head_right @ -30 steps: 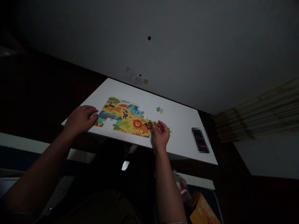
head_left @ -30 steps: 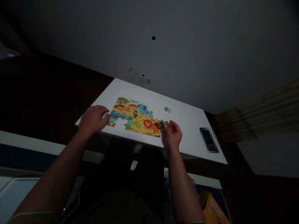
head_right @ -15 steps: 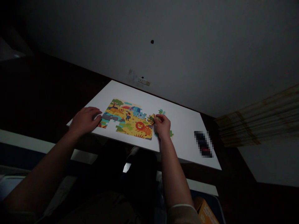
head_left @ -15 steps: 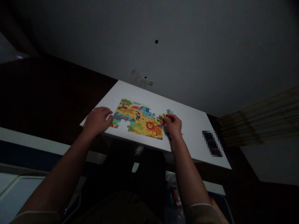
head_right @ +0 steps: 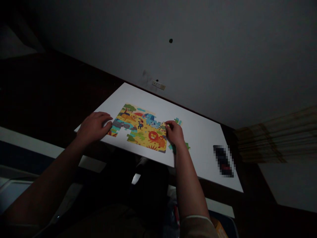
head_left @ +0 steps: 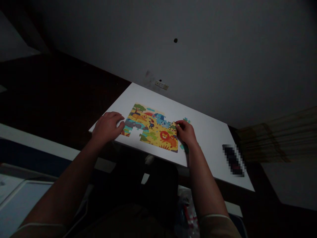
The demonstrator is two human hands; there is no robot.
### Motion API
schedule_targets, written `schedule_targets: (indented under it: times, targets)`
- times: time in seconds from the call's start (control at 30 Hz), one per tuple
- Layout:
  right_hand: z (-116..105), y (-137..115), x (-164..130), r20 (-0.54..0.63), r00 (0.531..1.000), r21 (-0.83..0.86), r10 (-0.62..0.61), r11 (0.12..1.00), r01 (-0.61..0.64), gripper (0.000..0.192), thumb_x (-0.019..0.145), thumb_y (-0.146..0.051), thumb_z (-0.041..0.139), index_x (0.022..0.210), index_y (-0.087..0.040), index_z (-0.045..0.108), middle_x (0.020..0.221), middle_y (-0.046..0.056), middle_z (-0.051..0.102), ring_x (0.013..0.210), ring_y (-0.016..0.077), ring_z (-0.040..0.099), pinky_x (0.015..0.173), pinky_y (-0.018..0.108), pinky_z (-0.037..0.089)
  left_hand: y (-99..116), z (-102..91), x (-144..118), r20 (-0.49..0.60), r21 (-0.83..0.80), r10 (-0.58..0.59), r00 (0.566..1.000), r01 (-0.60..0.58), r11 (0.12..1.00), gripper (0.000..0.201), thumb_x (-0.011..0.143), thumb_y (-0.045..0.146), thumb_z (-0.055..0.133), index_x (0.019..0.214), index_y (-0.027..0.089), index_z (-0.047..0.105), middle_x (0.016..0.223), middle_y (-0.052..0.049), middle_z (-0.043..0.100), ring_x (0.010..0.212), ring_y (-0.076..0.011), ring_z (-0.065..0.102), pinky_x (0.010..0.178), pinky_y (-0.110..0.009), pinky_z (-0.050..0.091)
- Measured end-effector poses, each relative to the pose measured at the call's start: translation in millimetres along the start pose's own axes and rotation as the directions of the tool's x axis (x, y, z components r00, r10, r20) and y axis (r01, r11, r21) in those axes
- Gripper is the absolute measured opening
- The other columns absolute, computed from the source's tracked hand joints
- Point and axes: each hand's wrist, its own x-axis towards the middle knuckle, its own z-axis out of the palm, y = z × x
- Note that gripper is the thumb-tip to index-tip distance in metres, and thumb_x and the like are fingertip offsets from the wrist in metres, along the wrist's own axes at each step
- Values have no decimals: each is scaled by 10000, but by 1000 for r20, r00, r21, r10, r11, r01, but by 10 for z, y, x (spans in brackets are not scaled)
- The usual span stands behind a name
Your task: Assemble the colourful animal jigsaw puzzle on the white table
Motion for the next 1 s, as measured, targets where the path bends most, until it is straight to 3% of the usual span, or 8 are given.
schedule_targets:
  times: [0.3,0.53,0.7,0.9,1.0]
  targets:
    - [-13,67,0,38,999,-22,-29,999,30,166,1045,-313,771,1161,-257,876,1224,110,928,1095,309,798,1107,489,639,-7,13,5,3,11,-8,1000,8,1000,504,1128,458,546,1377,238,925,1529,-158,864,1454,-423,742,1300,-609,574]
    - [-50,107,3,51,994,-32,-94,995,96,128,916,-325,944,1039,-329,909,1142,81,892,1075,359,784,1189,611,655,21,-10,0,13,25,-18,1000,17,1000,488,1123,456,556,1380,264,924,1537,-143,867,1463,-431,741,1281,-611,585]
    - [-68,75,-6,101,980,-74,-173,981,181,57,968,-317,887,1002,-338,927,1158,94,915,1188,385,800,1281,633,613,24,-17,9,9,15,-15,1000,15,1000,505,1123,459,553,1377,240,930,1533,-165,863,1461,-446,746,1297,-619,573]
    - [-31,122,-42,156,956,-135,-250,953,271,138,1045,-303,823,1001,-345,947,1265,101,941,1301,391,820,1349,631,564,10,-10,16,12,10,-13,1000,13,1000,515,1114,480,552,1369,239,928,1544,-171,858,1466,-443,748,1293,-616,575]
    - [-98,202,-32,66,968,-134,-243,959,250,179,1094,-360,775,1123,-346,951,1316,107,932,1326,385,824,1325,609,582,3,-12,20,15,29,-14,1000,13,999,512,1109,487,547,1365,257,926,1539,-159,864,1465,-431,756,1289,-597,583]
